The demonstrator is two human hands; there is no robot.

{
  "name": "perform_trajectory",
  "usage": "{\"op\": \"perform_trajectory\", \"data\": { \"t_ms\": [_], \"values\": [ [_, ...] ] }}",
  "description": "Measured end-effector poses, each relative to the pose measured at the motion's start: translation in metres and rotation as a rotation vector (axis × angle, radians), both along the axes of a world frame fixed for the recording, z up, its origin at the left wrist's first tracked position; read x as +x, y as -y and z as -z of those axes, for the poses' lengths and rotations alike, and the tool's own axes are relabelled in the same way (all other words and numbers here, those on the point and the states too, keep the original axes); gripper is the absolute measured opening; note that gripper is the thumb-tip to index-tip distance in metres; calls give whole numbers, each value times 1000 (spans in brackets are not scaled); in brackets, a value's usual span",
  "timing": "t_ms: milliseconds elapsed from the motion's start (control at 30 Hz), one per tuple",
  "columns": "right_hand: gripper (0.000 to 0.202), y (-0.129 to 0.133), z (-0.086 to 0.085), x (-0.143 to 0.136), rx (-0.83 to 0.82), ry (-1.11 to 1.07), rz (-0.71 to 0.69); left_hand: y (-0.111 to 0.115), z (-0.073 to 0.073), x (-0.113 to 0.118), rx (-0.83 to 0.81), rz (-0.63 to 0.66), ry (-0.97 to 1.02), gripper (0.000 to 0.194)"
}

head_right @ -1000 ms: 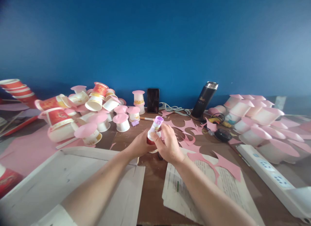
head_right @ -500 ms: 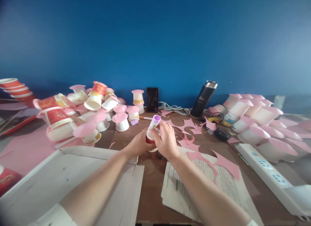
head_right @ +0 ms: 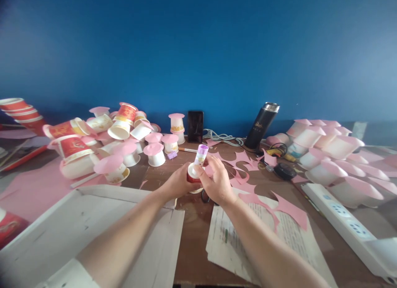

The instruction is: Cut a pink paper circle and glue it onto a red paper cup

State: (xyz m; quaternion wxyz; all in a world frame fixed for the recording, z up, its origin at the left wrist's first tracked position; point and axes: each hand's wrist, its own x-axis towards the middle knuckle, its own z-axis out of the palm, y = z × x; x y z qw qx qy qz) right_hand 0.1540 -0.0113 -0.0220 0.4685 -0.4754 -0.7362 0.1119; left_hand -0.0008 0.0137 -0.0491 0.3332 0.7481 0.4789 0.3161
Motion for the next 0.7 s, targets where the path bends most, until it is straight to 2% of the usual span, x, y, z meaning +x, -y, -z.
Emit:
{"op": "perform_trajectory", "data": {
  "t_ms": [167, 267, 467, 600, 700],
  "values": [
    [23, -1, 3, -3, 5, 88, -30, 0, -2, 0, 17, 38, 3, 46],
    [24, -7, 6, -4, 45, 128, 5, 0, -3, 0, 39, 57, 14, 45],
    [23, -10, 6, 3, 124, 160, 93, 3, -3, 0, 29, 3, -8, 48],
    [31, -2, 0, 7, 85, 175, 95, 3, -3, 1, 21, 4, -20, 46],
    [26, 1, -1, 5, 38, 154, 47, 1, -2, 0, 22, 12, -14, 47]
  ]
}}
